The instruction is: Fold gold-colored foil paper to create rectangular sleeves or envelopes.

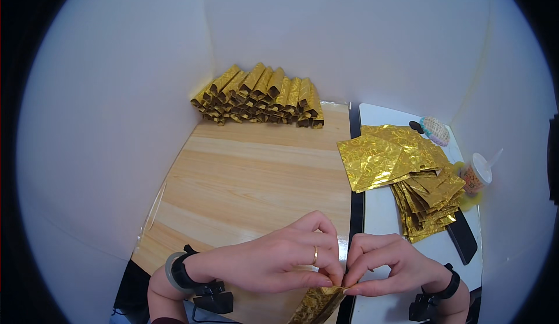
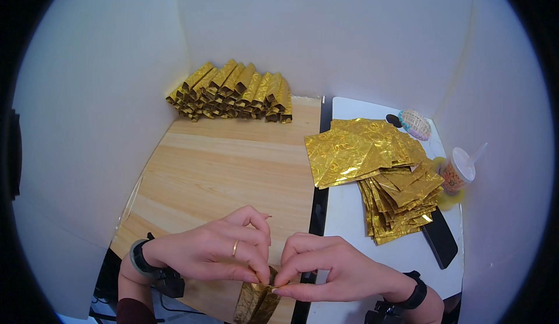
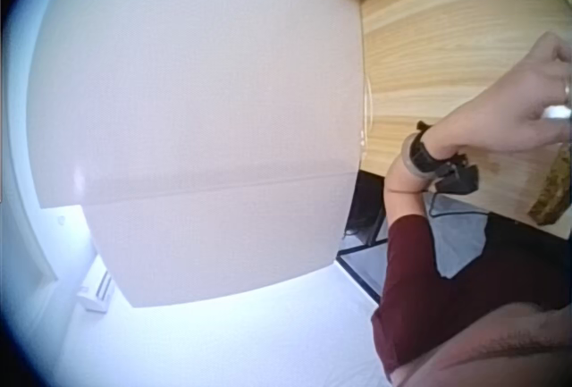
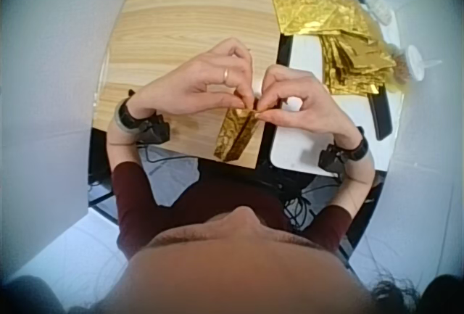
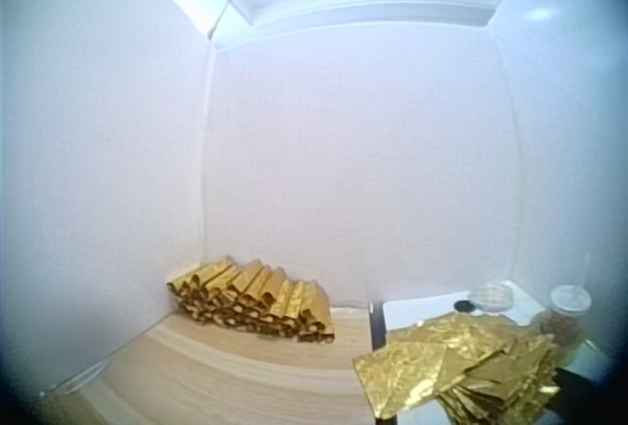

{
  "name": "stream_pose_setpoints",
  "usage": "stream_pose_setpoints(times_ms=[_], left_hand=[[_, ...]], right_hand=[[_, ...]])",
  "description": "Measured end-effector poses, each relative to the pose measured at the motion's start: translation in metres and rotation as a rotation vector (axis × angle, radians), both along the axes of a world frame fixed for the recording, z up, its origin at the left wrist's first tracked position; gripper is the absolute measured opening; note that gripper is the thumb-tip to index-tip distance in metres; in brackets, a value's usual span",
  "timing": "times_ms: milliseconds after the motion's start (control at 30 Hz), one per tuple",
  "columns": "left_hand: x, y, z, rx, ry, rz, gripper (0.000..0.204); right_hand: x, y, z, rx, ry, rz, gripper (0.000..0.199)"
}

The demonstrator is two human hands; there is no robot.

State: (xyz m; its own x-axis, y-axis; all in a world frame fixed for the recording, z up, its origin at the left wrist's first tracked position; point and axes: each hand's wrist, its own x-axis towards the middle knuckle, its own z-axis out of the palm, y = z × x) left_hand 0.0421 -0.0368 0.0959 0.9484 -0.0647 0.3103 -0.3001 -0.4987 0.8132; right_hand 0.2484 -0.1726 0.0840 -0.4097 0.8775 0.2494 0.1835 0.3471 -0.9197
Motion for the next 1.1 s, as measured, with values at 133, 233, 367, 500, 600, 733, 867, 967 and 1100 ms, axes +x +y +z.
stream_pose_setpoints(times_ms=[133, 233, 367, 500, 600, 733, 867, 967, 1100], left_hand=[[-0.0004, -0.0001, -0.0013, -0.006, -0.001, -0.027, 0.010], [-0.0005, -0.0003, -0.0033, -0.022, -0.010, -0.053, 0.011], [0.0005, -0.0006, -0.0068, -0.021, -0.044, -0.083, 0.008], [0.0015, -0.0026, -0.0065, 0.023, -0.069, -0.066, 0.008], [0.0021, -0.0046, -0.0073, -0.001, -0.058, -0.070, 0.008], [0.0025, -0.0056, -0.0088, 0.002, -0.063, -0.066, 0.007], [0.0022, -0.0058, -0.0087, 0.010, -0.066, -0.066, 0.008], [0.0030, -0.0056, -0.0086, 0.015, -0.075, -0.064, 0.009], [0.0030, -0.0067, -0.0088, 0.018, -0.081, -0.056, 0.010]], right_hand=[[0.0014, -0.0002, -0.0001, 0.001, -0.003, 0.006, 0.010], [0.0010, -0.0011, 0.0011, -0.038, -0.002, 0.007, 0.009], [-0.0005, -0.0009, -0.0003, -0.037, 0.002, 0.009, 0.010], [-0.0024, -0.0001, -0.0033, -0.032, 0.030, 0.019, 0.010], [-0.0035, 0.0003, -0.0051, -0.022, 0.038, 0.020, 0.010], [-0.0043, 0.0004, -0.0054, -0.002, 0.032, 0.017, 0.011], [-0.0040, 0.0000, -0.0047, -0.014, 0.024, 0.020, 0.011], [-0.0040, 0.0000, -0.0056, -0.003, 0.031, 0.012, 0.011], [-0.0035, 0.0001, -0.0058, -0.017, 0.027, 0.010, 0.011]])
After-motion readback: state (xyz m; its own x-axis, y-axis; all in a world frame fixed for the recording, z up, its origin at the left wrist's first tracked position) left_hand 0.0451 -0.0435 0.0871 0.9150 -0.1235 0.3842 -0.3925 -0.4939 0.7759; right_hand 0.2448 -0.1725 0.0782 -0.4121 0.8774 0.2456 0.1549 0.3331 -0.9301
